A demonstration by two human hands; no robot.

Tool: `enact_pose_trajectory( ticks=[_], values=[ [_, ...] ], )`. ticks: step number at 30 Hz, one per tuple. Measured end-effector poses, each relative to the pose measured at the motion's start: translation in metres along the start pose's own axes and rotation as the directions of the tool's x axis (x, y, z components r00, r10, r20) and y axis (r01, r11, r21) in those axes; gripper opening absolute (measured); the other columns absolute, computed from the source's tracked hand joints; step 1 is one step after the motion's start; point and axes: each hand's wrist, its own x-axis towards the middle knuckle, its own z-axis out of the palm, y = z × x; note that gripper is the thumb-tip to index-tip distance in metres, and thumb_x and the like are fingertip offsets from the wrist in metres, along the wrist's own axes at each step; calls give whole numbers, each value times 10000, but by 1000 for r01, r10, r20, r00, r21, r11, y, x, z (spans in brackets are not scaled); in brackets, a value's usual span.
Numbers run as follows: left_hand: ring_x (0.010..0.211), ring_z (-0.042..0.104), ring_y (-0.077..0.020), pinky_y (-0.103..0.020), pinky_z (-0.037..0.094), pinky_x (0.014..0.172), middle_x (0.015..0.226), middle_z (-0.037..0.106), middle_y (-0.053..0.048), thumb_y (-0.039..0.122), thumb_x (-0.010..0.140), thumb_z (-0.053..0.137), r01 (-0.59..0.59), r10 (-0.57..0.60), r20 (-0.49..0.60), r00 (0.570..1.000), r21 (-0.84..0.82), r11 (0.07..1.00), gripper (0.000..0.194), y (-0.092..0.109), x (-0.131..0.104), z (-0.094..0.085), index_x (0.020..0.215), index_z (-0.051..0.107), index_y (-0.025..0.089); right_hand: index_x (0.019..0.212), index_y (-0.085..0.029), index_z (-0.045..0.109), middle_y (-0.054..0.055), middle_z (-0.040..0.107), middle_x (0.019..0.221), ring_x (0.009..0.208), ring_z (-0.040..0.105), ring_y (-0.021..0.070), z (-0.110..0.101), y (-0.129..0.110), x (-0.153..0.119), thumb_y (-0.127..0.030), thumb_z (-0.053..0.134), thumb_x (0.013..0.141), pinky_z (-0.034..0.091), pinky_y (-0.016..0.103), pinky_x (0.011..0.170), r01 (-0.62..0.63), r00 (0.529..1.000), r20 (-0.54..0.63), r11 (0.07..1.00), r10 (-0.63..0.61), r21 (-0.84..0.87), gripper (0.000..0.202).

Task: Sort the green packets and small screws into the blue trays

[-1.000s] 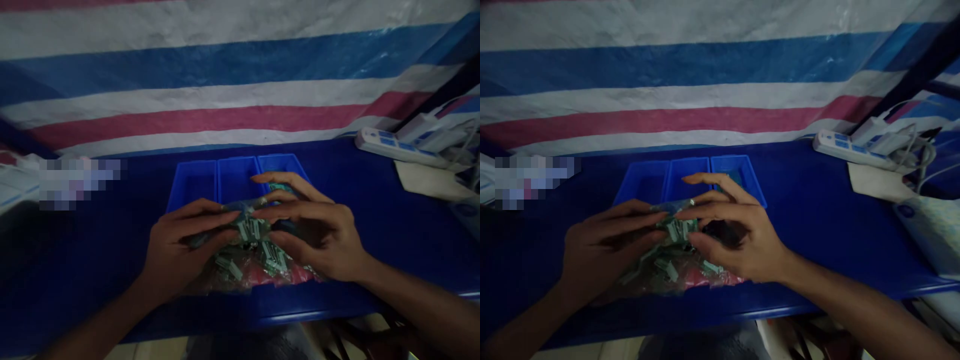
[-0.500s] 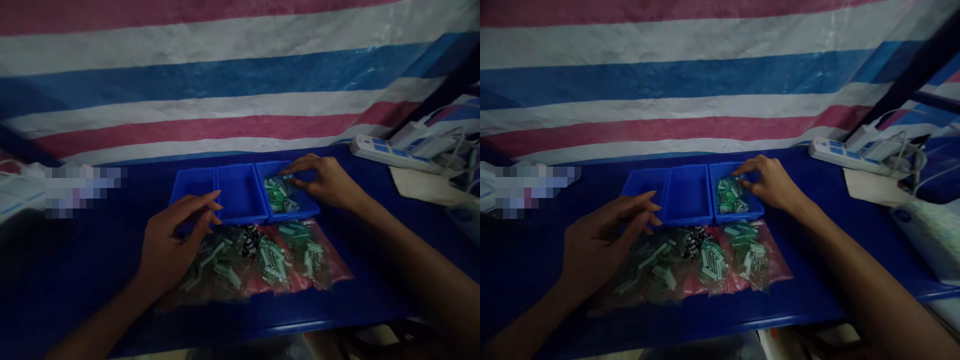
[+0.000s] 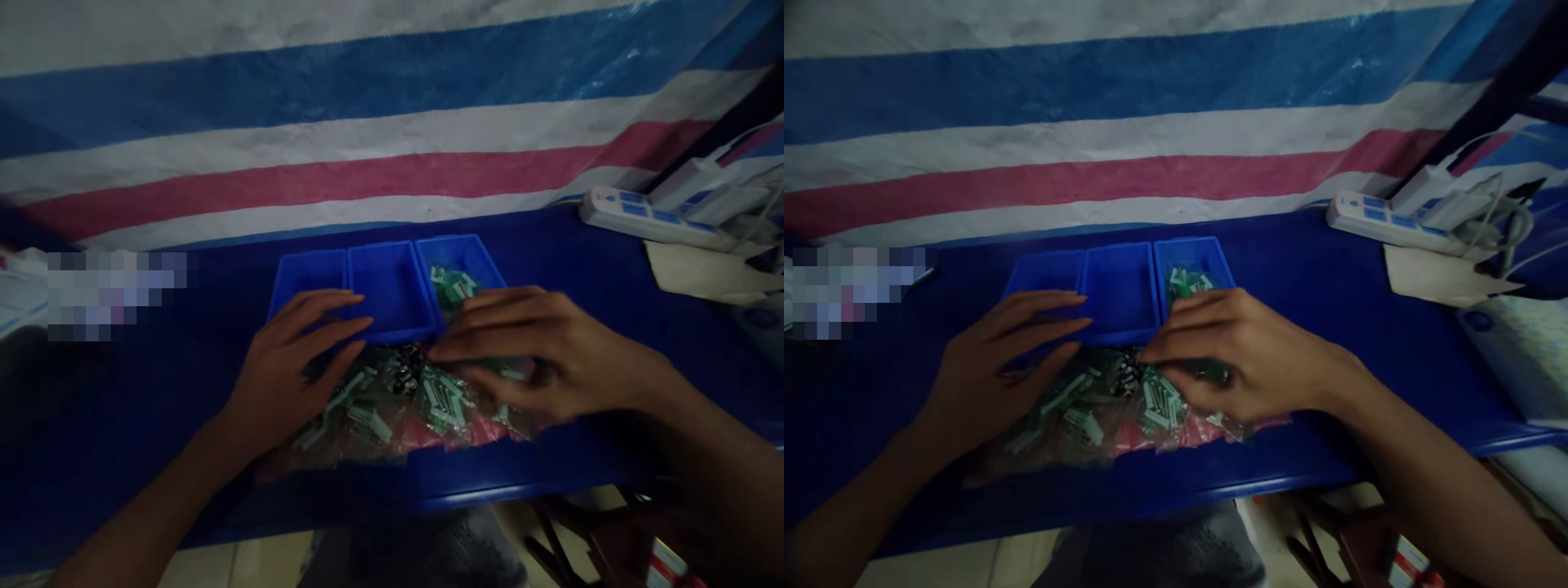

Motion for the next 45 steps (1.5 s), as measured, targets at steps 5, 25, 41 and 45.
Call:
enact_pose_trajectory(
  ticks=[5, 25, 41, 45],
  values=[
    [1374, 665, -296, -488, 634, 1112, 1330, 765, -109, 177, 1047, 662, -125, 121, 103, 987, 33, 992, 219, -11, -6, 8, 1245, 753, 201, 1390, -165, 701, 112, 800, 1193, 1056, 765, 273, 14, -23, 1, -324, 795, 949, 620, 451, 987, -19, 968, 246, 993, 46, -114, 478],
    [973, 775, -186, -327, 685, 781, 1122, 796, -30, 161, 1057, 647, -207, 195, -250, 948, -20, 978, 240, 28, -10, -3, 1246, 758, 259, 1047, -220, 807, 58, 821, 1085, 946, 794, 179, 39, -30, 16, -267, 713, 1022, 663, 282, 755, -154, 893, -299, 854, 335, 497, 108],
    [499, 694, -90, -228, 528, 413, 898, 834, 109, 238, 969, 793, 157, -187, -368, 911, -110, 982, 321, 43, -11, 3, 1248, 782, 395, 1237, -273, 723, -10, 783, 922, 789, 753, 163, 54, -42, 12, -163, 745, 987, 639, 307, 720, -107, 892, -384, 936, 240, 335, 274],
    [499, 706, -91, -214, 529, 397, 975, 839, 90, 269, 972, 795, 125, -154, -394, 906, -98, 987, 202, 42, -13, 5, 1148, 813, 364, 1120, -266, 759, -15, 793, 923, 740, 726, 142, 58, -46, 15, -148, 745, 978, 596, 287, 666, -143, 848, -429, 914, 311, 379, 185]
  ],
)
